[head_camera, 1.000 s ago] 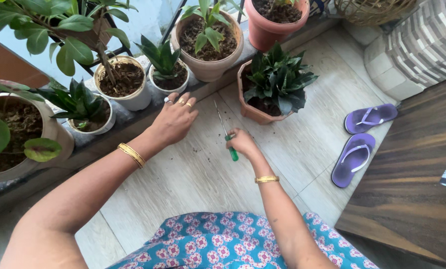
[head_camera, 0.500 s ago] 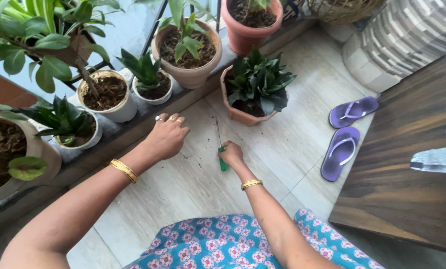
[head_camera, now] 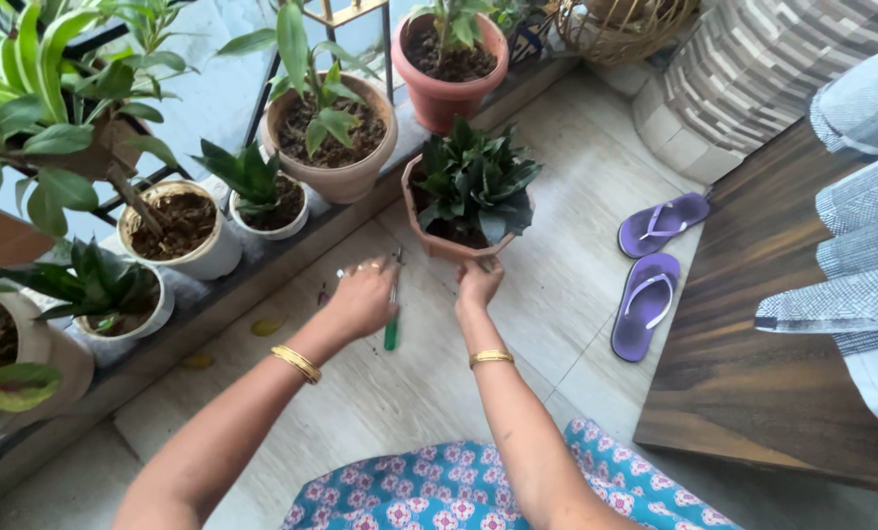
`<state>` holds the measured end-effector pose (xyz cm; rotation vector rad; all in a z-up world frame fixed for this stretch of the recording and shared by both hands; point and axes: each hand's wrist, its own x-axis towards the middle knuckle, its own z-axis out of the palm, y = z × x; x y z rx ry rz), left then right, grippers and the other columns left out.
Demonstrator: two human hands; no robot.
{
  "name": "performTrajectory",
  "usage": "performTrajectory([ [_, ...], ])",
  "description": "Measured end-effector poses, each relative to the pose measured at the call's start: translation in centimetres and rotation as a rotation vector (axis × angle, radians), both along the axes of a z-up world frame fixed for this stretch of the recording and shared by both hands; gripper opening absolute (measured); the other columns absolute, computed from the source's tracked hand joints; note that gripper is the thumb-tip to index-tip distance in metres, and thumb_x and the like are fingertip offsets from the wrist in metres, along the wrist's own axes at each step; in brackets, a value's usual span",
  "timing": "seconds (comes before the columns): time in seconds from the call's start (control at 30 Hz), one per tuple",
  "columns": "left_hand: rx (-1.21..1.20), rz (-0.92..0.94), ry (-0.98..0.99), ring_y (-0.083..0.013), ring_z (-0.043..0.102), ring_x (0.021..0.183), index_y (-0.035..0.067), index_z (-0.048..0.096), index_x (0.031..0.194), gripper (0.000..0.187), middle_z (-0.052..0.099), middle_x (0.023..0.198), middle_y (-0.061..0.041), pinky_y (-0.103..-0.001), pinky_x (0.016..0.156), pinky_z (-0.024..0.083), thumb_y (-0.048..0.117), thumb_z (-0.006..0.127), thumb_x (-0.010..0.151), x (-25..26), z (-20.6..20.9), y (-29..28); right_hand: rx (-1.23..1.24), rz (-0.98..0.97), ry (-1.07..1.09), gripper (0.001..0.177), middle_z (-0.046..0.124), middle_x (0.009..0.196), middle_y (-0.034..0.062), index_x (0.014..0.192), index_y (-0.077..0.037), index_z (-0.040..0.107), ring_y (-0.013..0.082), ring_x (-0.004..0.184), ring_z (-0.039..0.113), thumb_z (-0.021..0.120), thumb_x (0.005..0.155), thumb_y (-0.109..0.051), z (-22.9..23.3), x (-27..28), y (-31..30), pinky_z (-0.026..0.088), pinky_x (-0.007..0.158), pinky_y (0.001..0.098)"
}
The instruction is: The person uses a small tool to prune or loosen soil in several potted plants on a balcony, moving the pots and arranging the foliage by hand.
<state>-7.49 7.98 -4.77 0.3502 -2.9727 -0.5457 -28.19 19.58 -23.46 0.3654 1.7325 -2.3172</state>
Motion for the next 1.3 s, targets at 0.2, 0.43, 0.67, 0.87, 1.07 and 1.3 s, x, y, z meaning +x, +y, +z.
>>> performTrajectory([
  [0.2, 0.219, 0.122, -0.063, -0.0441, 0.048, 0.134, -0.007, 0.038, 0.147, 0.087, 0.047, 0.146, -0.032, -0.049, 0.109, 0.042, 0.027, 0.078, 0.078, -2.0, -4.0, -0.4, -0.246, -0.040, -0.085, 0.031, 0.069, 0.089, 0.0096, 0.127, -0.008, 0.055, 0.0157, 0.068, 0.066, 0.059, 0.096, -0.011, 1.5, -1.6, 2.2, 0.052, 0.056, 0.0275],
  [0.43, 0.629, 0.362, -0.069, -0.0386, 0.048, 0.140, -0.009, 0.029, 0.154, 0.097, 0.048, 0.149, -0.031, -0.039, 0.116, 0.039, 0.034, 0.078, 0.081, -5.5, -7.4, -1.6, -0.446, 0.173, -0.167, 0.026, 0.065, 0.090, 0.0034, 0.119, -0.014, 0.060, 0.0156, 0.078, 0.062, 0.058, 0.093, -0.012, 1.3, -2.7, 3.9, 0.053, 0.070, 0.0313],
  [0.67, 0.808, 0.418, 0.085, -0.0361, 0.050, 0.134, -0.008, 0.035, 0.152, 0.085, 0.048, 0.150, -0.029, -0.039, 0.110, 0.040, 0.025, 0.077, 0.087, -9.3, -9.8, -0.8, -0.578, 0.222, -0.360, 0.015, 0.067, 0.095, 0.0096, 0.105, -0.005, 0.061, 0.0213, 0.085, 0.063, 0.059, 0.091, -0.010, 0.2, -4.2, 5.4, 0.052, 0.075, 0.0325],
  [0.87, 1.373, 0.516, 0.234, -0.0116, 0.056, 0.073, 0.002, 0.052, 0.135, 0.053, 0.063, 0.100, -0.008, -0.028, 0.063, 0.050, 0.001, 0.065, 0.083, -12.3, -9.3, 1.1, -0.577, 0.236, -0.439, 0.014, 0.067, 0.099, 0.0104, 0.100, -0.003, 0.060, 0.0222, 0.086, 0.063, 0.059, 0.091, -0.013, 1.4, -4.3, 5.6, 0.052, 0.074, 0.0310],
  [1.07, 1.397, 0.496, 0.214, -0.0097, 0.057, 0.074, 0.005, 0.051, 0.131, 0.048, 0.063, 0.096, -0.003, -0.025, 0.065, 0.051, 0.002, 0.063, 0.085, -12.0, -8.9, 2.0, -0.594, 0.246, -0.446, 0.011, 0.066, 0.093, 0.0116, 0.096, -0.003, 0.061, 0.0208, 0.078, 0.059, 0.058, 0.090, -0.012, 0.1, -5.3, 6.0, 0.050, 0.068, 0.0305],
  [1.3, 1.393, 0.440, 0.144, -0.0146, 0.062, 0.084, 0.007, 0.025, 0.158, 0.084, 0.067, 0.107, -0.012, -0.029, 0.070, 0.053, 0.003, 0.063, 0.083, -13.4, -9.7, 4.2, -0.636, 0.140, -0.443, 0.006, 0.065, 0.090, 0.0072, 0.094, -0.006, 0.060, 0.0194, 0.078, 0.059, 0.060, 0.088, -0.005, -0.9, -8.1, 7.6, 0.050, 0.066, 0.0297],
])
